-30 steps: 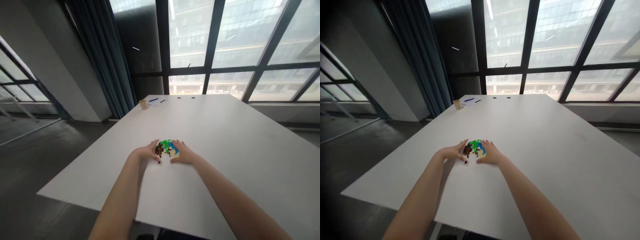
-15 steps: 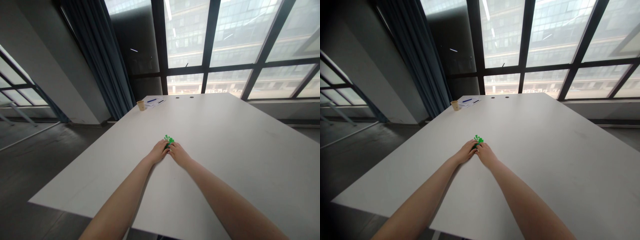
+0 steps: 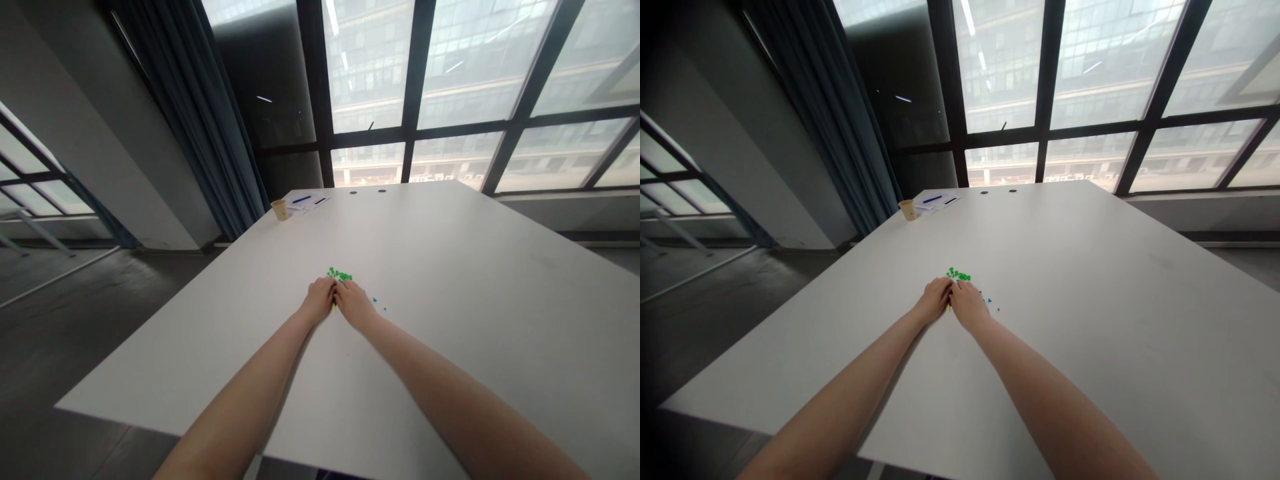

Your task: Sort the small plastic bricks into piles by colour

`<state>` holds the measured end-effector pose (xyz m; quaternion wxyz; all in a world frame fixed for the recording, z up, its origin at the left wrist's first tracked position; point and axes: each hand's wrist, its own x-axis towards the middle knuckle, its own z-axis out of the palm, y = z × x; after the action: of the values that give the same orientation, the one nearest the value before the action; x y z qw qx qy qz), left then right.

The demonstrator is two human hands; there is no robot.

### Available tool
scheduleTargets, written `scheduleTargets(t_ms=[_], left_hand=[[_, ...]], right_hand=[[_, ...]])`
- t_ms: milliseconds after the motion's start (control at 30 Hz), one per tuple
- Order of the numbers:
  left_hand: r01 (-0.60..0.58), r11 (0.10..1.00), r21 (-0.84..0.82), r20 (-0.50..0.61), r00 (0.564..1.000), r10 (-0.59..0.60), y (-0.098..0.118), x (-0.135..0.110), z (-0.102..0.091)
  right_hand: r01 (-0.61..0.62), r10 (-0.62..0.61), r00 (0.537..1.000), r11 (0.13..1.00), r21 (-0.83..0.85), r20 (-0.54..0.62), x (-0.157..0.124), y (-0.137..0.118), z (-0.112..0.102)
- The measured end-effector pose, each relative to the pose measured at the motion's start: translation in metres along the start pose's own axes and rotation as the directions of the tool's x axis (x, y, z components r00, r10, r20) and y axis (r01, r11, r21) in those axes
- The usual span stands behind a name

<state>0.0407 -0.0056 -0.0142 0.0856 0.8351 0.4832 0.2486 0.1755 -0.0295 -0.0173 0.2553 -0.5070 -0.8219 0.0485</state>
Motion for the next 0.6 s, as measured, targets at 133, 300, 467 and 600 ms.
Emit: scheduleTargets(t_ms=[133, 300, 467, 600], left_hand=[[0.016, 0.974, -0.225, -0.095, 0.995, -0.039, -0.009, 0.006, -0.001], [0.15, 0.715, -0.682, -0.112, 0.946, -0.305, -0.02, 0.013, -0.004], [0.182, 0.335, -0.924, -0.031, 0.84, -0.542, -0.025, 0.019, -0.004], [0.2, 0.267, -0.943, 0.004, 0.806, -0.591, -0.026, 0.019, -0.005]], right_hand=[[0.059, -0.057, 0.998, 0.988, 0.139, -0.019, 0.013, 0.006, 0.002], [-0.072, 0.114, 0.982, 0.963, 0.261, -0.148, 0.035, 0.026, -0.002], [-0.062, 0.089, 0.992, 0.959, 0.277, -0.089, 0.057, 0.035, 0.003], [0.008, -0.017, 0.999, 0.96, 0.282, 0.03, 0.065, 0.023, 0.009]])
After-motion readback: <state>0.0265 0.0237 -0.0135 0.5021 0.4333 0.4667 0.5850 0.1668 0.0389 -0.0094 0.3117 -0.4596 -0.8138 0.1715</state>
